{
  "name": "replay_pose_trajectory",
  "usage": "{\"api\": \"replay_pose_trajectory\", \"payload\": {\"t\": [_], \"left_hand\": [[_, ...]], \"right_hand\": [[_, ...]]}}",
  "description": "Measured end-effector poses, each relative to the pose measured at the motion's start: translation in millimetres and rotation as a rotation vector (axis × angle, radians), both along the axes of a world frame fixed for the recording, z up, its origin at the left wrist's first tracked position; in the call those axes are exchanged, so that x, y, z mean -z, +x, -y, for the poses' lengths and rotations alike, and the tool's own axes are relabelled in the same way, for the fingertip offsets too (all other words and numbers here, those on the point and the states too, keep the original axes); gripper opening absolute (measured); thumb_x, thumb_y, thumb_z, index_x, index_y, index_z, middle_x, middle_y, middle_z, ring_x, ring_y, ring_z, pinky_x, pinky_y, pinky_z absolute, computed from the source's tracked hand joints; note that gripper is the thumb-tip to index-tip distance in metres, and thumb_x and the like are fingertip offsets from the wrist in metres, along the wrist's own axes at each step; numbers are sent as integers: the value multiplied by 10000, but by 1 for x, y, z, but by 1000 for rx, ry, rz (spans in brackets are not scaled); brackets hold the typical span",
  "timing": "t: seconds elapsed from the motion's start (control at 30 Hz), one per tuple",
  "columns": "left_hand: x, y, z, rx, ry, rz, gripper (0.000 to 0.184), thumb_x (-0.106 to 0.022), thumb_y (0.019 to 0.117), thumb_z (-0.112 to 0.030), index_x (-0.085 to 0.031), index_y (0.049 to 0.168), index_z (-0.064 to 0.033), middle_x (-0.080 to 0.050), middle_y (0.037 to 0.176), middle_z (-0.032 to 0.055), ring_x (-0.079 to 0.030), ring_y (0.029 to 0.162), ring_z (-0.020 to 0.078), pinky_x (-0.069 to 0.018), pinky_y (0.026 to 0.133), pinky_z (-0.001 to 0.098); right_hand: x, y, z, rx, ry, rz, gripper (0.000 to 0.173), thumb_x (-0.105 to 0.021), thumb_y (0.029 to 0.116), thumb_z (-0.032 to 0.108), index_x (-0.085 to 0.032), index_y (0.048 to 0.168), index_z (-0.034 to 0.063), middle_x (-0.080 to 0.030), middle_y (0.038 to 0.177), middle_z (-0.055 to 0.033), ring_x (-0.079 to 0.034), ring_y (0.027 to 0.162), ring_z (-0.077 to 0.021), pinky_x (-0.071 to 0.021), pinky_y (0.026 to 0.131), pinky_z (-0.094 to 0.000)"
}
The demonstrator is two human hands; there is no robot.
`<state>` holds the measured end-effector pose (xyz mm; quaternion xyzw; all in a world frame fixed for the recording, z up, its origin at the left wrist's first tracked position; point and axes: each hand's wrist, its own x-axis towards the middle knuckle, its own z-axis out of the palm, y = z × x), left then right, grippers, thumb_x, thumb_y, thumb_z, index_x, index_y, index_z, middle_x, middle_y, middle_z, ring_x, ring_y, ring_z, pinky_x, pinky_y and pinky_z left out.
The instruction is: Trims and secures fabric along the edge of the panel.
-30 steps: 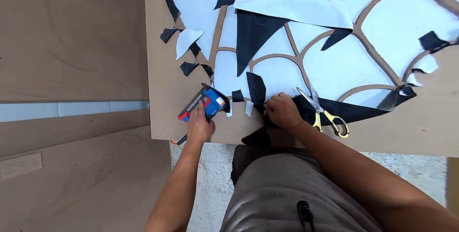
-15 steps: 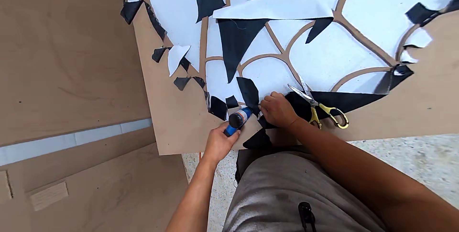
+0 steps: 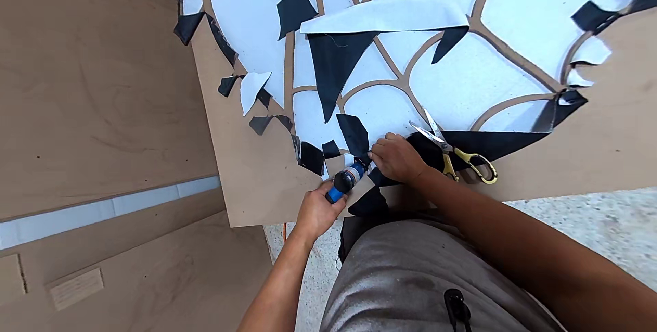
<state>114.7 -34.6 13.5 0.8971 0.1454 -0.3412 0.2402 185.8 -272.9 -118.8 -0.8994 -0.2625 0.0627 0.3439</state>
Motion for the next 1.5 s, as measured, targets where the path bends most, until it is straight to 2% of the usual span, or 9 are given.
{"api": "replay_pose_trajectory", "payload": {"t": [0.13,0.23,0.37,0.47,0.53,0.63,0.83,1.0,1.5], "left_hand": [[-2,-11,-21,-170,-44,101,258,-773,909,-346,-747,1077,-152,-738,824,26,-718,731,151,-621,729,434],[-3,-11,-31,-129,56,56,266,-755,930,-375,-739,1088,-162,-723,811,49,-707,735,191,-600,729,485],[-1,-4,-33,-61,112,26,312,-733,942,-401,-739,1143,-162,-733,864,84,-716,814,237,-583,788,537],[1,-2,-40,-54,102,12,304,-733,942,-423,-743,1113,-172,-733,855,71,-718,804,224,-587,779,531],[2,-1,-42,-55,90,19,291,-739,940,-422,-747,1105,-183,-733,848,60,-715,794,210,-587,770,518],[0,-3,-43,-52,83,24,270,-735,942,-420,-748,1096,-199,-725,821,46,-706,757,196,-588,735,500],[-1,-8,-46,-24,37,38,276,-746,941,-396,-738,1097,-168,-711,792,44,-687,704,181,-585,697,481],[-3,-11,-28,126,-61,40,292,-789,895,-336,-750,1144,-189,-752,881,15,-721,786,129,-614,780,433],[-1,-3,9,308,30,-19,293,-748,899,-376,-750,1129,-194,-752,895,30,-724,835,170,-595,813,470]], "right_hand": [[-27,-6,10,125,125,-62,433,-546,1012,516,-684,1096,114,-629,791,-40,-629,788,-247,-542,747,-441],[-41,-37,-5,-21,-67,-42,610,-626,875,701,-689,1053,120,-692,824,-65,-681,815,-275,-555,771,-483],[-41,-41,-24,-157,-372,-161,424,-631,962,499,-672,1032,83,-699,838,-100,-688,877,-303,-522,844,-489],[-45,-39,-15,-182,-413,-175,364,-544,1019,374,-725,917,74,-707,856,-97,-671,909,-294,-492,821,-477],[-31,-48,-4,-137,-328,-37,391,-531,1015,378,-723,827,94,-694,833,-70,-655,879,-268,-478,832,-465],[-12,-66,8,-23,-237,104,379,-532,1003,395,-720,813,126,-656,860,-44,-628,901,-248,-462,962,-490],[2,-64,12,-43,-127,119,342,-553,979,334,-710,776,108,-656,826,-53,-629,870,-263,-471,866,-486],[10,-65,15,-43,-97,229,336,-560,978,304,-675,737,100,-641,799,-53,-631,845,-253,-480,828,-454],[8,-62,16,-80,-108,151,332,-563,975,311,-678,753,93,-633,819,-56,-629,886,-256,-476,886,-459]]}}
